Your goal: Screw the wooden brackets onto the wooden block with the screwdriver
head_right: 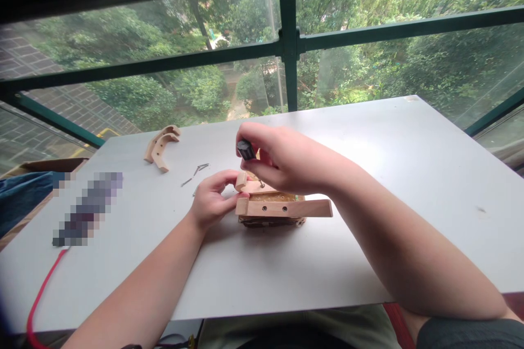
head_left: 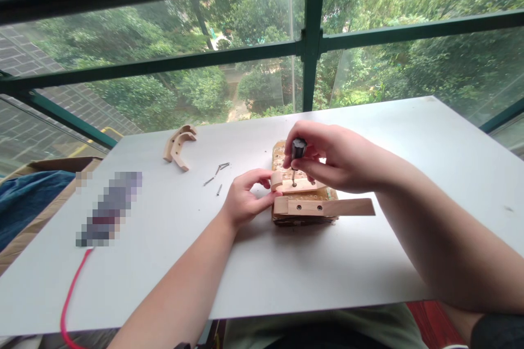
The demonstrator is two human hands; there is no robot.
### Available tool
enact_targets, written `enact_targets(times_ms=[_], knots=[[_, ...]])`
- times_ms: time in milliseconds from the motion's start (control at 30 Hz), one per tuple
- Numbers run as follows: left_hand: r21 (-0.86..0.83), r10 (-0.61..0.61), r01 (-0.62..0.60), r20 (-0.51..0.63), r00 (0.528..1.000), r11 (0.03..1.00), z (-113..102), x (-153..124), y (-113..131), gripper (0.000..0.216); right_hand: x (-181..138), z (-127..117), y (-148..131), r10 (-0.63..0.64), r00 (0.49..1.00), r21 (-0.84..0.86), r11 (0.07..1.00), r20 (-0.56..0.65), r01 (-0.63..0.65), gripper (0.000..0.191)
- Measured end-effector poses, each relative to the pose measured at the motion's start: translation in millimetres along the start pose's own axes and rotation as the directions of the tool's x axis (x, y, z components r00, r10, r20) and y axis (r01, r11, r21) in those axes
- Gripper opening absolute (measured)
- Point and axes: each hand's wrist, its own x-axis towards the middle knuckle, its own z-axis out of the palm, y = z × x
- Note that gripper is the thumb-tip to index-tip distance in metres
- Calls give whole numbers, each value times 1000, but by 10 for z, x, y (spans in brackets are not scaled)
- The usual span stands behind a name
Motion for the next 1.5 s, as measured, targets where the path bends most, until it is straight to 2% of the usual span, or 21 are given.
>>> enact_targets(times_ms=[267, 533, 1033, 1233, 1500], knots=[[-18, 9, -9, 30, 1000, 1000, -11, 0, -29, 29, 28, 85, 46, 5, 996, -11, 1000, -84, -5, 16], [-28, -1, 2, 39, 999, 1000, -11, -2, -26, 27, 21, 85, 28, 23, 998, -6, 1000, -67, -24, 15], [-39, 7, -5, 48, 999, 999, -11, 7, -24, 28, 52, 105, 59, 39, 991, -58, 997, -129, -47, 16], [-30, 6, -5, 31, 999, 1000, -4, 1, -13, 26, 53, 106, 35, 58, 995, -37, 997, -85, -61, 13], [-21, 15, -14, 31, 999, 1000, -12, 6, -18, 27, 45, 92, 6, 49, 996, -103, 993, -75, -57, 14]])
